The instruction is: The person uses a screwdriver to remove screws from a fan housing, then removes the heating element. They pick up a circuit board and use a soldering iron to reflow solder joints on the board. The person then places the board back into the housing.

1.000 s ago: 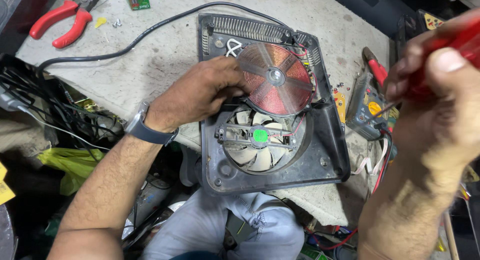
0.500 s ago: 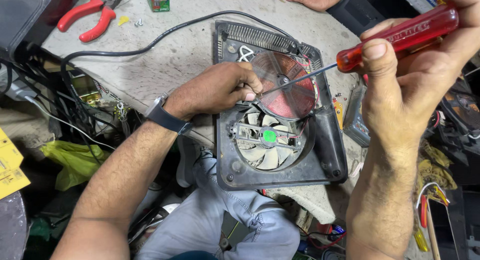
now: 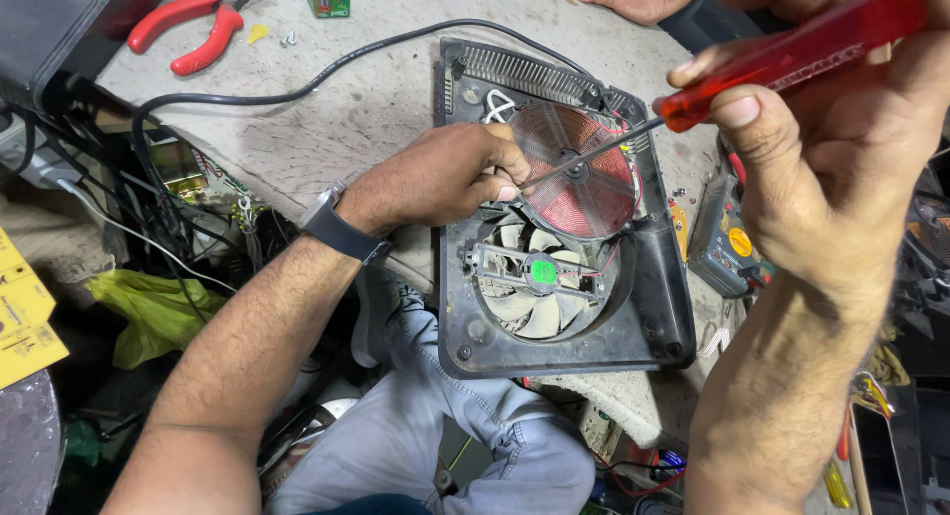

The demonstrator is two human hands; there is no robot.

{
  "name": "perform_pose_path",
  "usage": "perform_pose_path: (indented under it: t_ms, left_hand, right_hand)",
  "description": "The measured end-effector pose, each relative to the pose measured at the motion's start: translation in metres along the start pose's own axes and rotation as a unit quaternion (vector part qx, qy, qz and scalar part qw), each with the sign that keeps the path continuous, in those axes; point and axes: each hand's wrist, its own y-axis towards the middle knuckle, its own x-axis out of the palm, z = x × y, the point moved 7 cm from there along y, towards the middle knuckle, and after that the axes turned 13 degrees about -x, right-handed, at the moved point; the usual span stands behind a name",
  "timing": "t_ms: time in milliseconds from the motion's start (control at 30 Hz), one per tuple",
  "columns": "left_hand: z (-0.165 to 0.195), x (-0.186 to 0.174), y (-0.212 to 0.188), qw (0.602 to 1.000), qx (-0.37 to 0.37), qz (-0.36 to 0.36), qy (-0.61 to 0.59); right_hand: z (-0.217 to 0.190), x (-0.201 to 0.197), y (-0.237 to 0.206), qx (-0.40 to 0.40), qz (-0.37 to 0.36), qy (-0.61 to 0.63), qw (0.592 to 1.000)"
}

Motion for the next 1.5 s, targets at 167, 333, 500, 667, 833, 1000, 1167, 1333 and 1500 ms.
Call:
perform_pose_path:
  t_ms: [167,333,500,667,833,1000,1167,1333,1500]
  left_hand:
    - [0.001,-0.001,-0.001,1.0,0.013,0.003,-0.014]
    - [0.001,-0.002,-0.001,1.0,0.01,0.008,-0.014]
    - [-0.003,0.0,-0.001,0.999,-0.038,-0.012,-0.015]
    - [0.002,-0.003,-0.004,1.0,0.0,0.002,-0.026]
    - [-0.004,-0.001,-0.003,1.0,0.005,-0.002,-0.02]
    - [0.009,-0.015,-0.005,0.995,0.064,0.039,-0.071]
    - [0.044,-0.044,0.014,0.978,0.077,0.075,-0.18]
    - [0.094,-0.051,0.025,0.906,0.255,0.17,-0.292]
    - [0.078,-0.018,0.043,0.87,0.193,0.13,-0.435]
  right_hand:
    - [-0.001,0.002,0.02,0.041,-0.03,0.023,0.998]
    - [-0.01,0.012,0.026,0.013,-0.041,0.026,0.999]
    - [-0.018,0.035,0.044,-0.161,-0.012,-0.151,0.975]
    - [-0.018,0.033,0.05,-0.053,0.034,0.053,0.997]
    - [-0.03,0.038,0.061,-0.083,0.044,-0.025,0.995]
    - [-0.018,0.034,0.063,-0.085,0.06,-0.22,0.97]
    - [-0.015,0.032,0.062,-0.045,0.087,-0.159,0.982]
    - [-0.038,0.041,0.075,-0.161,0.116,-0.233,0.952]
    - [-0.017,0.04,0.073,-0.015,0.119,0.146,0.982]
